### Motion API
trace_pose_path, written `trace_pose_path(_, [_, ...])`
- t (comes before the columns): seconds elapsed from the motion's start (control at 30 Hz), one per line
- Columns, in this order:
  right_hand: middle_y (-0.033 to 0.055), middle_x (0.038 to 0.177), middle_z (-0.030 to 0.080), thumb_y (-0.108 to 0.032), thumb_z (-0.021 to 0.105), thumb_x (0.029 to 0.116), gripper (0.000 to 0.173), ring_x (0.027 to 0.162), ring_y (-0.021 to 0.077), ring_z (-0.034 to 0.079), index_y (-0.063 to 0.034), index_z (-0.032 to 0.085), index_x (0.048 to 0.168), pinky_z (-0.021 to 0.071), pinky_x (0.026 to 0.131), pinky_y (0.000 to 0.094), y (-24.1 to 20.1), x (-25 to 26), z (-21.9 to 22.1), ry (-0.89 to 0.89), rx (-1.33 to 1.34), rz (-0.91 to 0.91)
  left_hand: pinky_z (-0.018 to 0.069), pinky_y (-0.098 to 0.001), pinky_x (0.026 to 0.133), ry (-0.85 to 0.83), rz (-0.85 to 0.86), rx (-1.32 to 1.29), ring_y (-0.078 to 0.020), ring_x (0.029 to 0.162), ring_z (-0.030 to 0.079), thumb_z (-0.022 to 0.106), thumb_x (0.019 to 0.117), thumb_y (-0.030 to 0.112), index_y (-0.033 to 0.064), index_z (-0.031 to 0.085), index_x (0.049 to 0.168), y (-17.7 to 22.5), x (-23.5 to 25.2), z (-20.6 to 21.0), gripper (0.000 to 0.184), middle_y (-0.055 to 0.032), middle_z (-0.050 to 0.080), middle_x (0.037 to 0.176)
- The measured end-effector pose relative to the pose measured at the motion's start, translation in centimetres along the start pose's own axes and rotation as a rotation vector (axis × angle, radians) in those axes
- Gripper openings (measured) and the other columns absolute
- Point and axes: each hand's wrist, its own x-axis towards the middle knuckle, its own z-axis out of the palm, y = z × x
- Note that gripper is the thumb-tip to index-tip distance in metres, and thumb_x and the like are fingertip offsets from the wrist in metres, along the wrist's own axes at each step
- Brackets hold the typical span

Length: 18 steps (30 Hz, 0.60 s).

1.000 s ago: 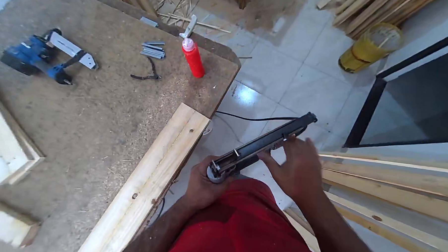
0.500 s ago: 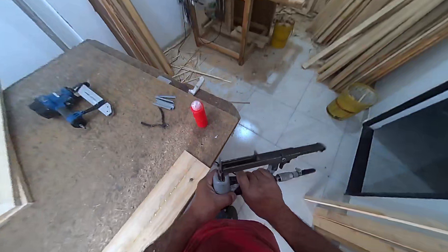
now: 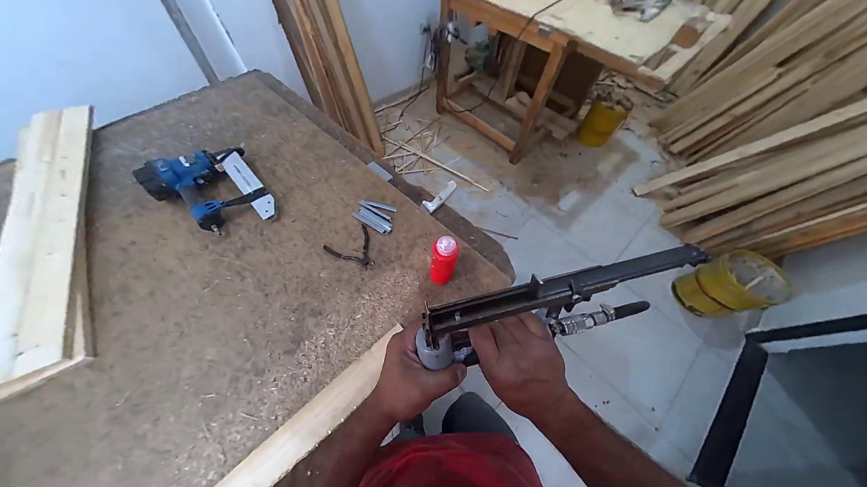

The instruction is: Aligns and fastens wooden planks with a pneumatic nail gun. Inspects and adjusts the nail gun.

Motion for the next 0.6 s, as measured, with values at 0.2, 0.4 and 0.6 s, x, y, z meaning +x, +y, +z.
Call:
trace_pose_path(0.2, [0.0050, 0.089, 0.073, -0.011, 0.059, 0.0989, 0.013, 0.084, 0.0214, 0.070, -0.0123, 0.067, 0.109, 0.0548, 0.090, 0.0420, 2.0, 3.3, 3.5, 0.027, 0.132, -0.106, 0.0649, -0.0406, 0.079, 0.152, 0.032, 0.030, -0.0211, 0.085, 0.075, 0.086, 0.0743, 0.009, 0.0021, 0.068, 0.110, -0.2, 2.0, -0.7, 0.041, -0.0106, 0.076, 0.095])
trace_pose_path(0.4, [0.0068, 0.098, 0.076, -0.011, 0.055, 0.1007, 0.019, 0.096, 0.0234, 0.072, -0.0141, 0.067, 0.115, 0.0547, 0.094, 0.0427, 5.2, 5.4, 6.0, 0.035, 0.287, -0.236, 0.0646, -0.0417, 0.083, 0.278, 0.079, 0.089, -0.0211, 0.090, 0.075, 0.087, 0.0753, 0.008, 0.0013, 0.067, 0.114, -0.4, 3.7, 0.3, 0.044, -0.0107, 0.076, 0.100])
trace_pose_path(0.6, [0.0070, 0.076, 0.068, -0.008, 0.056, 0.0991, 0.025, 0.074, 0.0247, 0.068, -0.0115, 0.067, 0.122, 0.0562, 0.079, 0.0428, 7.3, 8.0, 8.7, -0.018, 0.401, -0.399, 0.0638, -0.0416, 0.074, 0.474, -0.004, 0.019, -0.0231, 0.080, 0.074, 0.087, 0.0715, 0.011, 0.0012, 0.068, 0.108, -1.6, 5.2, 1.1, 0.042, -0.0139, 0.075, 0.092])
